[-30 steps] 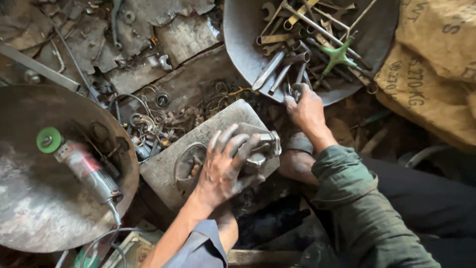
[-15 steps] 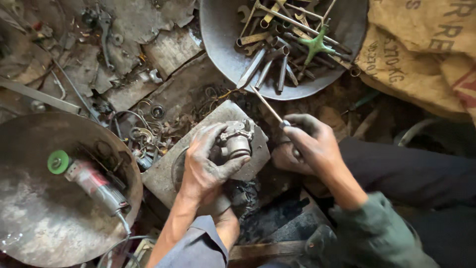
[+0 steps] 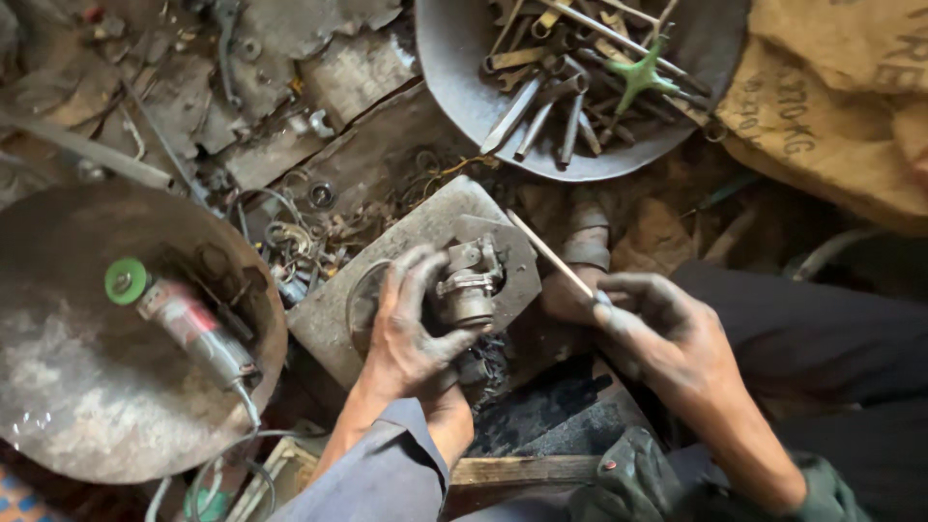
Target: The person sits on the floor holding a small metal engine component and repeatedly works on it with a long metal rod, scraping and tapping its surfaces. They pick up an angle grinder and grind the part, producing sparks, then resume scraping and repositioning the component with the rod and hands.
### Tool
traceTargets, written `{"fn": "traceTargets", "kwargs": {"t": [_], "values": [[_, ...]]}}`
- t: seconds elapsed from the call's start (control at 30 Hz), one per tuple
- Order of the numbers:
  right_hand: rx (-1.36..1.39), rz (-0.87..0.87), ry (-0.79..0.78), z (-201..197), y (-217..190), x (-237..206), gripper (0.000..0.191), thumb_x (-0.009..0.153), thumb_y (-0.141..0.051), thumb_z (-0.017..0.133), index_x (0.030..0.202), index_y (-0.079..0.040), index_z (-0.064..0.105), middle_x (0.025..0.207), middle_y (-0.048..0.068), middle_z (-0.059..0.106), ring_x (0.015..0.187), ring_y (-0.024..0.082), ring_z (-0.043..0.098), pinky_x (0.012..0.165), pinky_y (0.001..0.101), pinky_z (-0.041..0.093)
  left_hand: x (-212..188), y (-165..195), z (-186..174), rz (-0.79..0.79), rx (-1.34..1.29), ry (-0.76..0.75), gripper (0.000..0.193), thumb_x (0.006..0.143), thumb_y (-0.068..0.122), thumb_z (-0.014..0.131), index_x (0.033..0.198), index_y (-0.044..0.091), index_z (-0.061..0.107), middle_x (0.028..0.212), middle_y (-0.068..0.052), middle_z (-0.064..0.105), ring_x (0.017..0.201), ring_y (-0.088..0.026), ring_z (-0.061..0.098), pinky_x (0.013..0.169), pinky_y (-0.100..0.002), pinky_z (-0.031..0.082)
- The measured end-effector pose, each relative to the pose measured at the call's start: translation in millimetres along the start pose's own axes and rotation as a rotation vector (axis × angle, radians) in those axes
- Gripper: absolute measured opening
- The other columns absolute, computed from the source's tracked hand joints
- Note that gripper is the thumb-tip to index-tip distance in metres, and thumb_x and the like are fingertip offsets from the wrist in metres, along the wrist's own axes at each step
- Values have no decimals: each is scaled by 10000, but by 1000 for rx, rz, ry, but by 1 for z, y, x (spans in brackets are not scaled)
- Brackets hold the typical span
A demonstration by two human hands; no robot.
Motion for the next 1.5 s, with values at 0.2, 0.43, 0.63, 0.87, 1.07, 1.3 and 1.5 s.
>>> {"fn": "traceTargets", "kwargs": {"t": [0.2, 0.43, 0.63, 0.87, 1.07, 1.3, 1.5], "values": [[-23, 184, -22, 2, 15, -23, 341, 892, -122, 690, 1216, -17, 706, 772, 39, 683, 559, 71, 559, 448, 239, 407, 18, -1, 3, 200, 207, -174, 1154, 639, 518, 942, 1523, 3, 409, 1514, -186, 513, 1491, -420, 367, 1230, -676, 132], [-6, 286, -49, 4, 29, -48, 367, 874, -113, 665, 1228, -14, 679, 751, 7, 666, 492, 67, 495, 422, 244, 392, 22, -1, 15, 53, 59, -119, 1097, 635, 518, 949, 1512, 68, 468, 1473, -187, 519, 1463, -423, 406, 1246, -622, 215], [84, 419, -58, 4, 43, -69, 419, 879, -104, 686, 1295, -49, 679, 675, 11, 586, 468, 59, 443, 405, 248, 323, 10, 5, 24, 32, 67, -55, 1067, 608, 422, 958, 1484, 49, 478, 1416, -206, 516, 1436, -458, 396, 1224, -633, 216], [118, 587, -37, 12, 43, -82, 378, 905, -140, 687, 1273, -53, 668, 697, 38, 648, 475, 68, 465, 417, 254, 330, -1, 5, 20, -42, 81, 17, 1048, 674, 439, 928, 1527, 49, 461, 1457, -209, 492, 1440, -433, 427, 1262, -602, 271], [276, 520, -109, 18, 47, -86, 477, 875, -103, 644, 1343, -10, 662, 692, 8, 593, 416, 57, 393, 374, 231, 269, -2, -1, 33, 48, 156, 41, 1046, 705, 510, 926, 1515, 53, 448, 1451, -185, 495, 1452, -439, 406, 1240, -610, 255], [234, 377, -192, 22, 53, -79, 451, 998, -119, 629, 1435, -5, 613, 717, 36, 593, 457, 57, 446, 393, 225, 332, -3, -3, 34, 73, 118, 58, 1050, 720, 514, 919, 1510, 18, 438, 1517, -196, 490, 1500, -439, 392, 1243, -625, 285], [203, 440, -124, 33, 49, -76, 466, 920, -117, 597, 1374, -32, 654, 707, 56, 627, 419, 69, 438, 371, 234, 324, -2, -3, 35, 86, 80, 75, 1020, 770, 497, 915, 1528, 19, 428, 1527, -200, 482, 1511, -449, 391, 1269, -581, 321]]}}
Point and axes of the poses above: each hand's wrist, its own x-axis towards the middle knuckle, its own z-axis out of the palm, y = z × x, the point moved 1 cm from there along x, towards the middle knuckle
